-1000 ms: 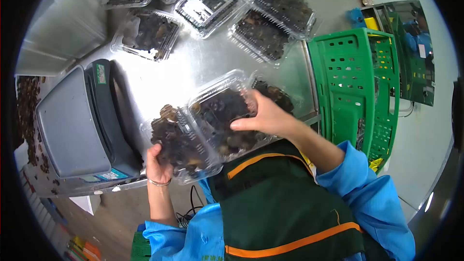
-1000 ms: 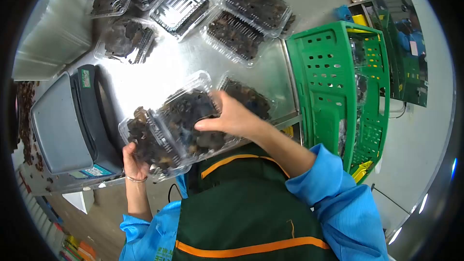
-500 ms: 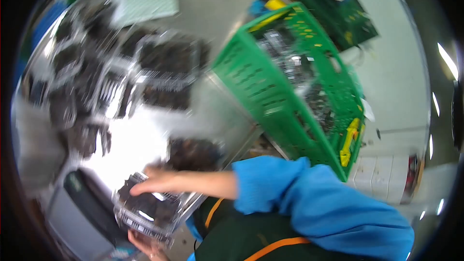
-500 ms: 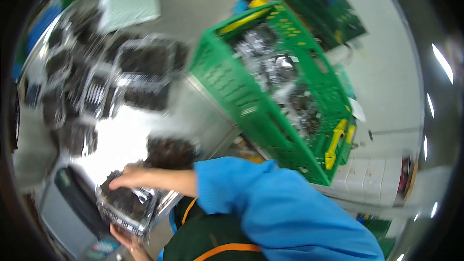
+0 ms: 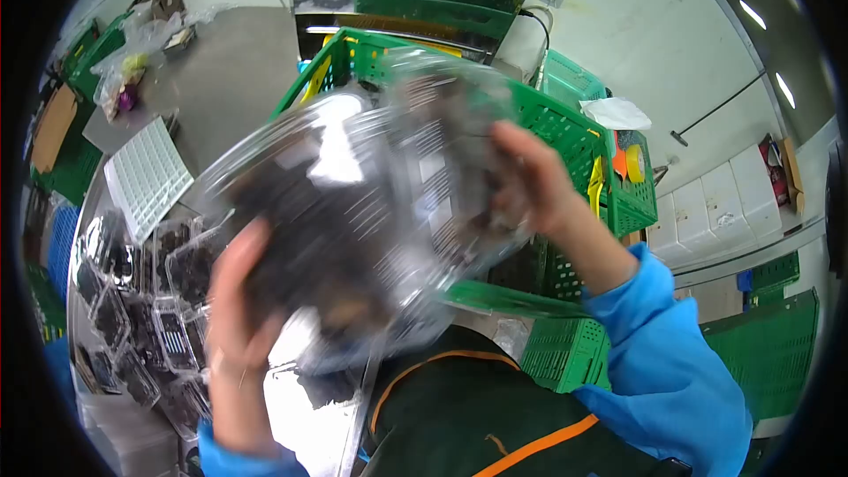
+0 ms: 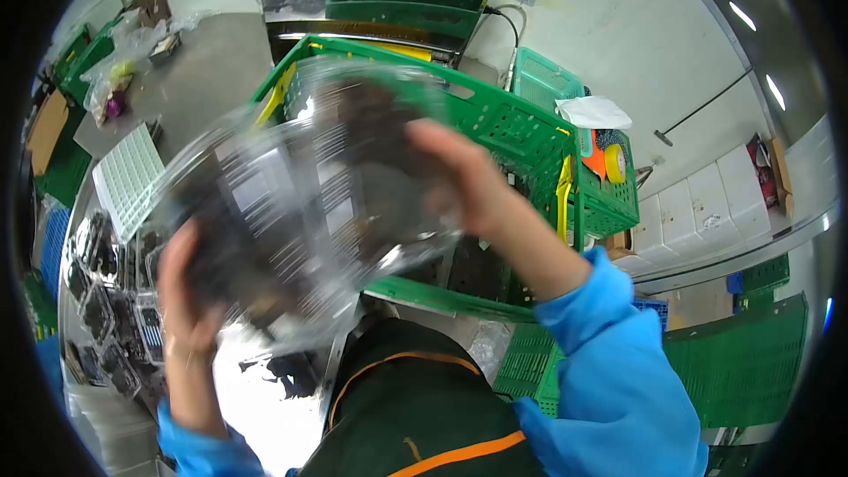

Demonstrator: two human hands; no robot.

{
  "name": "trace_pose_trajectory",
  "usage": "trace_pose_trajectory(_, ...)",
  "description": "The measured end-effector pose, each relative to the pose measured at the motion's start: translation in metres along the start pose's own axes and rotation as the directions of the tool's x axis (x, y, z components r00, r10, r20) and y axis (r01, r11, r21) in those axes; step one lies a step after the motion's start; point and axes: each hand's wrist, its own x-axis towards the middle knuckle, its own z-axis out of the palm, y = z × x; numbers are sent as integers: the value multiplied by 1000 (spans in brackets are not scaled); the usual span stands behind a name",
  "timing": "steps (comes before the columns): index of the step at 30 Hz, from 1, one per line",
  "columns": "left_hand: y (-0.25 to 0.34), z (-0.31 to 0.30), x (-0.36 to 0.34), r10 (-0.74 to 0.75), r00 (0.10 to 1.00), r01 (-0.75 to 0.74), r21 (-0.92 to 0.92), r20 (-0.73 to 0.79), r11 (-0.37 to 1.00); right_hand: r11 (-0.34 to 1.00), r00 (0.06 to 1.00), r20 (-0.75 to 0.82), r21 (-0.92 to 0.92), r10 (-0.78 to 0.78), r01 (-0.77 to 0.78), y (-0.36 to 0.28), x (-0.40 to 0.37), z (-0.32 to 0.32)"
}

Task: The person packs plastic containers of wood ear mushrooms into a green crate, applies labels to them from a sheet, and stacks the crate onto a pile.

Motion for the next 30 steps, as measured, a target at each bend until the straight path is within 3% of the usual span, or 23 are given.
trace_pose_trajectory(1, -31, 13, 48, 228, 973, -209, 282, -36, 936, 983, 988, 143, 183, -56, 29, -2, 6, -42)
trace_pose_trajectory(2, -36, 40, 92, -219, 975, 215, 77, 36, 973, 978, 993, -55, 174, -103, 112, 0, 14, -84)
trace_pose_trajectory(3, -60, 56, 135, -194, 981, 189, 314, -13, 930, 971, 957, -252, 154, -142, 184, 5, 21, -120)
trace_pose_trajectory(5, -116, 64, 212, -396, 913, 341, 349, 98, 873, 973, 955, -289, 190, -68, 127, 14, 28, -171)
trace_pose_trajectory(6, -135, 62, 237, -410, 907, 352, 360, 97, 864, 972, 945, -326, 226, 15, 62, 17, 30, -189)
trace_pose_trajectory(8, -164, 62, 267, -208, 967, 247, 756, -149, 607, 970, 888, -458, 198, -35, 140, 16, 28, -214)
trace_pose_trajectory(10, -139, 58, 265, -299, 954, 218, 749, -28, 625, 975, 821, -569, 151, -49, 163, 5, 9, -235)
trace_pose_trajectory(12, -93, 60, 240, -341, 932, 318, 725, -121, 610, 990, 828, -544, -42, -133, 132, -11, -12, -240)
trace_pose_trajectory(13, -66, 57, 229, -391, 905, 374, 750, -167, 546, 992, 830, -545, -10, -114, 129, -11, -14, -237)
trace_pose_trajectory(14, -46, 53, 218, -445, 892, 376, 666, -72, 644, 986, 785, -607, -165, -124, 28, -11, -15, -232)
trace_pose_trajectory(16, -22, 11, 205, -349, 922, 360, 701, -168, 615, 889, 715, -653, -448, -251, -97, 8, -2, -257)
trace_pose_trajectory(17, -17, -17, 202, -340, 915, 388, 706, -217, 593, 891, 725, -643, -444, -245, -92, 9, 6, -255)
trace_pose_trajectory(19, -12, -77, 202, -65, 940, 334, 942, -334, -15, 993, 788, -615, -86, 15, -85, 10, 24, -244)
trace_pose_trajectory(20, -16, -88, 201, -39, 957, 284, 954, -289, -101, 988, 791, -595, 42, 144, -148, 12, 34, -248)
trace_pose_trajectory(21, -18, -96, 197, -20, 970, 235, 954, -243, -184, 988, 801, -581, 33, 144, -154, 16, 41, -242)
trace_pose_trajectory(22, -26, -93, 188, 29, 999, 28, 933, -19, -359, 946, 713, -688, -124, 136, -300, 19, 46, -232)
trace_pose_trajectory(23, -28, -80, 183, 0, 999, -42, 910, 46, -413, 853, 618, -781, -261, 88, -452, 23, 50, -223)
trace_pose_trajectory(24, -28, -71, 177, 91, 966, -168, 851, 244, -498, 702, 647, -739, -561, -186, -439, 30, 50, -217)
trace_pose_trajectory(25, -26, -63, 169, 162, 890, -258, 762, 427, -594, 678, 671, -716, -590, -190, -439, 30, 49, -202)
trace_pose_trajectory(26, -16, -53, 157, 278, 886, -204, 849, 372, -487, 523, 818, -431, -830, -381, -194, 28, 45, -180)
trace_pose_trajectory(27, -3, -43, 140, 384, 874, -147, 916, 296, -373, 325, 867, -77, -940, -493, 102, 26, 42, -153)
trace_pose_trajectory(29, 17, -35, 89, 641, 757, 50, 990, -123, 131, 371, 908, 199, -864, -369, 340, 19, 33, -83)
trace_pose_trajectory(30, 24, -51, 57, 693, 694, 55, 974, -197, 222, 452, 912, 356, -792, -204, 411, 11, 21, -50)
